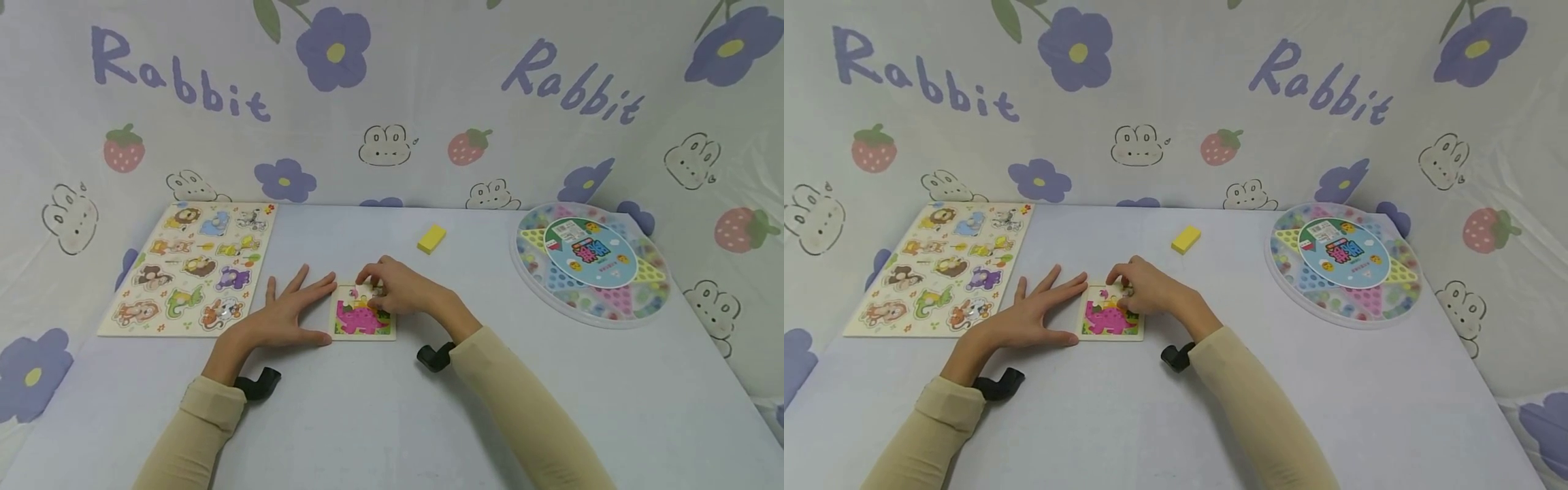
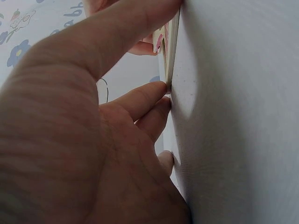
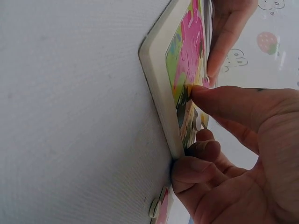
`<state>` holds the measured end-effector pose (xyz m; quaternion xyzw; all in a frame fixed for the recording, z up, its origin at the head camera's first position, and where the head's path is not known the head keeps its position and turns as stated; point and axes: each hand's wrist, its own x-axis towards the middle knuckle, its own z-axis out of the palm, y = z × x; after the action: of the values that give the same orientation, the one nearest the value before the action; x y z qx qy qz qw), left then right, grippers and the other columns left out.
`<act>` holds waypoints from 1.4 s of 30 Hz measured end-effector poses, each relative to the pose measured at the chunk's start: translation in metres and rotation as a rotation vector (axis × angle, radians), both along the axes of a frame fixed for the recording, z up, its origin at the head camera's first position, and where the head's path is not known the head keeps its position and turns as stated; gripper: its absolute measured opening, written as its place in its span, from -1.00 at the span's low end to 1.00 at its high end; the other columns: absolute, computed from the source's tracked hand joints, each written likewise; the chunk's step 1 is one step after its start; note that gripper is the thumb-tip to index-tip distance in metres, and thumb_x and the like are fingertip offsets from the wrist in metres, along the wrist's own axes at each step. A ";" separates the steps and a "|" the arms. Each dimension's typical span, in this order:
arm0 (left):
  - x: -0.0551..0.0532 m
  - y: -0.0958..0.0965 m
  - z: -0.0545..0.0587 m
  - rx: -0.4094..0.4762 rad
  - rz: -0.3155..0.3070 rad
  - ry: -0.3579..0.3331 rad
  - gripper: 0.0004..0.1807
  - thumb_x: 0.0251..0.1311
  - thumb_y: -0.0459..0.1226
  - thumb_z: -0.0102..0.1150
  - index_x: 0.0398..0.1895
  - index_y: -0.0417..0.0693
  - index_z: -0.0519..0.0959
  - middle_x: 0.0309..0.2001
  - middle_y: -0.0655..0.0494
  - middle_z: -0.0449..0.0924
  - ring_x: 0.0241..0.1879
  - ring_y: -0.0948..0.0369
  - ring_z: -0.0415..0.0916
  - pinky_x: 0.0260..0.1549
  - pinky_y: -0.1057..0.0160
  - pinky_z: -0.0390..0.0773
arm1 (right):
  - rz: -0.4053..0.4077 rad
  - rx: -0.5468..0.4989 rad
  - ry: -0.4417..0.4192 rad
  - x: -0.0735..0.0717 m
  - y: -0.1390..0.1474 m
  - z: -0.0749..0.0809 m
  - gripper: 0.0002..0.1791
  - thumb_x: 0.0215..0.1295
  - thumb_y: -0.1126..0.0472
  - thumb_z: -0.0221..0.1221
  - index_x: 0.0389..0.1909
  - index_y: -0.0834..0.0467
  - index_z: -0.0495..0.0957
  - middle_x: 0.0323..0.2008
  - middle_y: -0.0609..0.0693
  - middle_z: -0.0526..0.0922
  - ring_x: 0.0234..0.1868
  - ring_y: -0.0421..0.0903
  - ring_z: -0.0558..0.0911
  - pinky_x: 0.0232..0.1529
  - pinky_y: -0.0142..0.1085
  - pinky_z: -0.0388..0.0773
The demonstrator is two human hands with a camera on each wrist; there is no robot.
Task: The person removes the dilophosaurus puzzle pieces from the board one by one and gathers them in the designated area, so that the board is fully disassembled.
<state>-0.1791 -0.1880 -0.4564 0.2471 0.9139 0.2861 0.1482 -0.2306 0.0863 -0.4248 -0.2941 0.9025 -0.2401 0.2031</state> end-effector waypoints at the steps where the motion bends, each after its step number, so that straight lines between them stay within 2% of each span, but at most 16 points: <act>1: 0.000 0.000 -0.001 0.002 -0.001 0.000 0.09 0.15 0.10 0.49 0.70 0.10 0.17 0.76 0.10 -0.04 0.74 -0.23 -0.52 0.45 -0.57 -0.73 | -0.001 -0.001 0.000 0.000 0.000 0.000 -0.54 0.46 0.16 0.32 0.34 0.02 0.55 0.18 0.11 0.57 0.06 -0.02 0.54 0.21 -0.14 0.61; 13: 0.000 -0.001 -0.001 0.016 0.003 -0.006 0.08 0.15 0.12 0.48 0.70 0.12 0.18 0.76 0.12 -0.04 0.75 -0.21 -0.52 0.45 -0.57 -0.74 | -0.027 -0.065 -0.041 0.001 0.000 0.001 -0.57 0.46 0.19 0.31 0.30 -0.02 0.55 0.06 0.07 0.67 0.01 -0.03 0.59 0.16 -0.17 0.66; 22: 0.000 0.001 -0.002 0.009 0.007 -0.008 0.08 0.15 0.10 0.48 0.70 0.13 0.17 0.76 0.14 -0.04 0.75 -0.19 -0.53 0.46 -0.55 -0.75 | -0.026 -0.101 -0.037 -0.001 0.003 -0.001 -0.65 0.55 0.23 0.18 0.28 0.01 0.60 -0.06 0.03 0.68 -0.17 -0.10 0.58 -0.11 -0.35 0.58; 28: 0.001 0.000 0.000 0.003 0.008 -0.013 0.08 0.16 0.10 0.49 0.71 0.15 0.16 0.76 0.17 -0.05 0.76 -0.17 -0.53 0.47 -0.54 -0.74 | -0.053 -0.108 -0.025 -0.001 0.003 -0.001 -0.68 0.58 0.24 0.14 0.25 0.02 0.65 -0.10 0.02 0.69 -0.20 -0.11 0.56 -0.19 -0.39 0.52; 35: 0.001 0.001 0.000 0.001 0.005 -0.010 0.09 0.16 0.11 0.48 0.71 0.16 0.15 0.76 0.18 -0.06 0.76 -0.17 -0.53 0.47 -0.54 -0.74 | -0.090 -0.107 -0.003 -0.001 0.004 -0.001 -0.72 0.56 0.24 0.16 0.17 0.04 0.69 -0.12 0.00 0.71 -0.20 -0.11 0.57 -0.20 -0.41 0.53; 42: 0.001 0.001 0.001 0.006 0.001 0.000 0.08 0.16 0.10 0.48 0.70 0.11 0.17 0.76 0.11 -0.04 0.75 -0.22 -0.51 0.45 -0.57 -0.72 | -0.099 -0.116 0.018 -0.001 0.004 -0.004 -0.73 0.55 0.23 0.18 0.14 0.07 0.72 -0.13 0.00 0.73 -0.20 -0.12 0.58 -0.18 -0.39 0.56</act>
<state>-0.1780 -0.1871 -0.4553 0.2470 0.9131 0.2889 0.1472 -0.2315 0.0898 -0.4287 -0.2626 0.9023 -0.2991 0.1655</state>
